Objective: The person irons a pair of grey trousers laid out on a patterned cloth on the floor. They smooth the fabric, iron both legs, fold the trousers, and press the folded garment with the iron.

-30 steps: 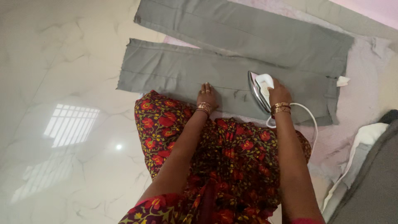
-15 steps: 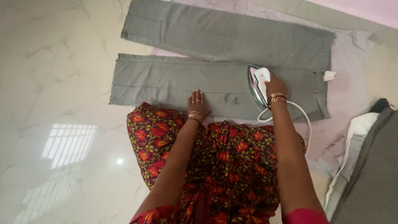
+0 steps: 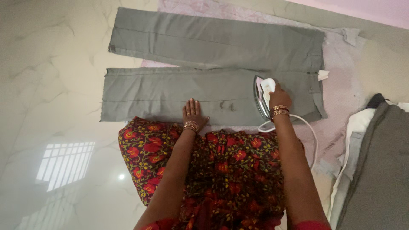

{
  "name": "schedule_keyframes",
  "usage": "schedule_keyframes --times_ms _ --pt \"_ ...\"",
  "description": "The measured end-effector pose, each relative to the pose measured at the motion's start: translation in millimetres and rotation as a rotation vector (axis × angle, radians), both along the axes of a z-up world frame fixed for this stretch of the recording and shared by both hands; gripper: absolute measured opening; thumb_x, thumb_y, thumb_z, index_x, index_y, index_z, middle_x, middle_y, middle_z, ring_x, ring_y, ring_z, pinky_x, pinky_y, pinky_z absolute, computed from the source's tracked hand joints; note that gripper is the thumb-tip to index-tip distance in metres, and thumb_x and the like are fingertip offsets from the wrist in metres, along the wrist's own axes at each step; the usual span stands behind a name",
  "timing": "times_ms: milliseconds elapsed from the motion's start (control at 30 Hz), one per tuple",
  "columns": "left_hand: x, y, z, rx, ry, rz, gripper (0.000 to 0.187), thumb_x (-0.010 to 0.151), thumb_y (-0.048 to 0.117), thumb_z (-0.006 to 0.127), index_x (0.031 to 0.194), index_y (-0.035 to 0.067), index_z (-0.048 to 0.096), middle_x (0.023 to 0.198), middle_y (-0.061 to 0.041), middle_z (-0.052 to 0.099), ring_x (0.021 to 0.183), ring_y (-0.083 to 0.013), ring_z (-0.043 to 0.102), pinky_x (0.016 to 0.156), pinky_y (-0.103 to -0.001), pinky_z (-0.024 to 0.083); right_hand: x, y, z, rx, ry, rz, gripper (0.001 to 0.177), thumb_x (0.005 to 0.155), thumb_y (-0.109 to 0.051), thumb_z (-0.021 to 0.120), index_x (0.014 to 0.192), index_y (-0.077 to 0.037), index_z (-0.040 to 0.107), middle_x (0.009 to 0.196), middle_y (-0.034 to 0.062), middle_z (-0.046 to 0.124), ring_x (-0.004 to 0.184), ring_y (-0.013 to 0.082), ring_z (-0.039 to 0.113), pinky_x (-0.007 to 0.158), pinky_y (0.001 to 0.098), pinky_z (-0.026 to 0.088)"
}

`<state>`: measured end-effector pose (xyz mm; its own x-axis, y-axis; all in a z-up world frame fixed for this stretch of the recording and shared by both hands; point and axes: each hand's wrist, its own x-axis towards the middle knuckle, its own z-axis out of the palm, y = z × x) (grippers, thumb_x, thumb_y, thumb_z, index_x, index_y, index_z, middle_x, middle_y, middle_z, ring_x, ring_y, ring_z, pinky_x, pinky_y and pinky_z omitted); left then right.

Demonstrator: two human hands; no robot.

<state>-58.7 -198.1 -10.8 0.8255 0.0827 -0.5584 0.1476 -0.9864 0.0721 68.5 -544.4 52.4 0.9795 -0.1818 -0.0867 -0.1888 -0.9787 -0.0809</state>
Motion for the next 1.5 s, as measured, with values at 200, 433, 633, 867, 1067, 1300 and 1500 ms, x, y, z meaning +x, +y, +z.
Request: schedule_keyframes --times_ms 200,433,633,867,1067,1300,1500 --pt "1 -1 3 0.008 0.011 -0.002 0.102 0.095 0.074 0.036 0.164 0.014 -0.010 0.171 -0.011 -0.019 0.157 -0.0286 -0.017 0.125 -0.047 -0.007 36 -11 -28 -0.015 -0.078 -0.026 0.035 0.096 -0.026 0.069 0.126 -0.010 0.061 0.105 0.0192 0.073 0.096 0.0397 0.070 0.076 0.0527 0.057" --pt "0 0 0 0.023 0.004 0.003 0.102 0.093 0.077 0.034 0.164 0.017 -0.009 0.171 -0.010 -0.018 0.157 -0.0279 -0.017 0.126 -0.047 -0.007 49 -32 -19 -0.013 -0.017 0.027 0.038 0.094 -0.029 0.073 0.124 -0.010 0.063 0.106 0.0195 0.073 0.099 0.0404 0.070 0.080 0.0537 0.056" --pt "-1 1 0 0.012 -0.022 0.006 0.103 0.094 0.076 0.036 0.164 0.015 -0.008 0.171 -0.011 -0.016 0.157 -0.0284 -0.016 0.126 -0.046 -0.005 30 -56 -15 -0.035 0.007 0.091 0.044 0.092 -0.032 0.074 0.127 -0.009 0.062 0.107 0.0208 0.073 0.100 0.0407 0.069 0.081 0.0534 0.056" --pt "-1 2 0 0.024 -0.036 -0.016 0.101 0.094 0.076 0.035 0.164 0.016 -0.009 0.171 -0.011 -0.016 0.157 -0.0273 -0.015 0.126 -0.046 -0.003 4 -70 -2 -0.038 0.025 -0.038 0.042 0.096 -0.031 0.070 0.129 -0.008 0.060 0.108 0.0214 0.073 0.099 0.0400 0.070 0.079 0.0523 0.056" --pt "-2 1 8 0.033 0.003 -0.016 0.102 0.094 0.076 0.035 0.165 0.016 -0.009 0.172 -0.011 -0.016 0.157 -0.0269 -0.016 0.126 -0.045 -0.004 8 -85 -14 -0.067 -0.035 -0.199 0.034 0.100 -0.027 0.067 0.126 -0.007 0.061 0.111 0.0206 0.073 0.101 0.0381 0.071 0.079 0.0517 0.057" --pt "2 2 4 0.006 0.012 -0.001 0.102 0.093 0.077 0.035 0.163 0.019 -0.011 0.170 -0.010 -0.021 0.156 -0.0279 -0.021 0.125 -0.047 -0.008 28 -118 -37 0.150 -0.063 -0.086 0.049 0.093 -0.025 0.072 0.131 0.000 0.053 0.112 0.0314 0.068 0.102 0.0492 0.066 0.084 0.0556 0.054" --pt "3 3 -3 0.000 0.000 0.008 0.105 0.090 0.080 0.037 0.164 0.022 -0.010 0.170 -0.013 -0.020 0.156 -0.0307 -0.019 0.125 -0.048 -0.009 23 -128 -46 0.298 -0.055 -0.094 0.056 0.094 -0.024 0.069 0.141 0.000 0.049 0.115 0.0346 0.067 0.107 0.0533 0.063 0.091 0.0576 0.051"
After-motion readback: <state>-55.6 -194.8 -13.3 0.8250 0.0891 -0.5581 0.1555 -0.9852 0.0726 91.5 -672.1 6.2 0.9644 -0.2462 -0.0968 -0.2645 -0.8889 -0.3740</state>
